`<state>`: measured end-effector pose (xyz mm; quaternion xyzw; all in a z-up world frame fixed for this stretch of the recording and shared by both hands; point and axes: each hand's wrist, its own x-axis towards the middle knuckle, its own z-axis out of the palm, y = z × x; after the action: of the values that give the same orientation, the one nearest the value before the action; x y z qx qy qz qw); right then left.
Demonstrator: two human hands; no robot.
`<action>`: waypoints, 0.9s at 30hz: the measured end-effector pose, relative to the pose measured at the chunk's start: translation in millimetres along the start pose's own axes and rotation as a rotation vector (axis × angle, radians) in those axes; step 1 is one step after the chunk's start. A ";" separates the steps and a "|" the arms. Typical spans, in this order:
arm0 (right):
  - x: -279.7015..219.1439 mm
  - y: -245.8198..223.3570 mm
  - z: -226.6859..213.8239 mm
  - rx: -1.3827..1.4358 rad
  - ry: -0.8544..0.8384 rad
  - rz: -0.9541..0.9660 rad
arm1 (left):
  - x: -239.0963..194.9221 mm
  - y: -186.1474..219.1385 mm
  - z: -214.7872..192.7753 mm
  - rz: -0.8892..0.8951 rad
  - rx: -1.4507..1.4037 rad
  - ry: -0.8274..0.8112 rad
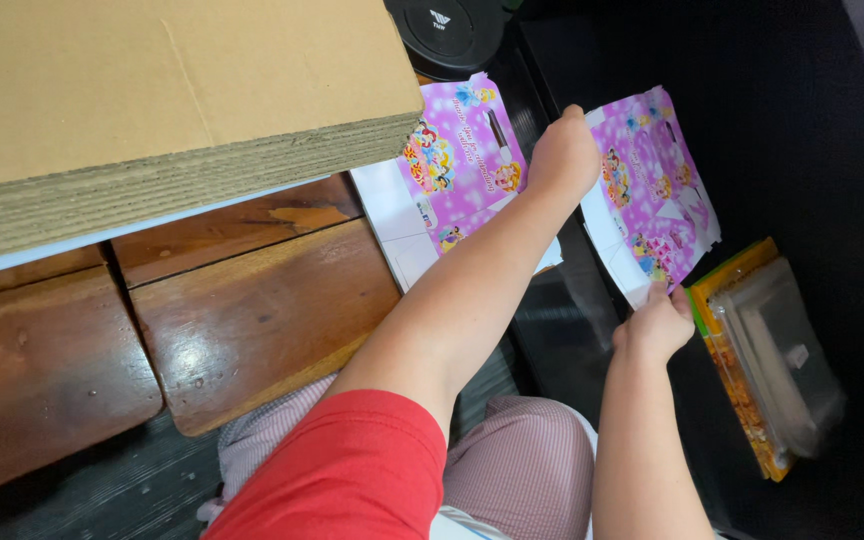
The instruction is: The person sits on the floor and repeatedly picks up stacks of pink papers from a wooden stool, places them on a black shelf, and then returns them to the stool. The person handles the papers by hand without using any tools.
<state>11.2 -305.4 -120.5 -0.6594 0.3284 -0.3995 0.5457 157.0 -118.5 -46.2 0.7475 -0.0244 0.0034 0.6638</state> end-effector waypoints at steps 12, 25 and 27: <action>7.3 15.9 1.3 0.093 0.024 -0.029 | 12.3 -15.5 4.0 -0.029 0.088 -0.103; -41.6 -76.5 -14.7 0.300 0.155 0.035 | -19.6 13.6 -29.7 -0.031 0.039 -0.016; -31.3 -69.9 -21.3 0.324 0.032 0.113 | -17.6 7.8 -35.3 0.058 0.000 0.102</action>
<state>-22.4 -274.8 -55.3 -0.5367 0.3052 -0.4264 0.6611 140.1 -83.8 -34.9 0.7453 -0.0121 0.0611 0.6638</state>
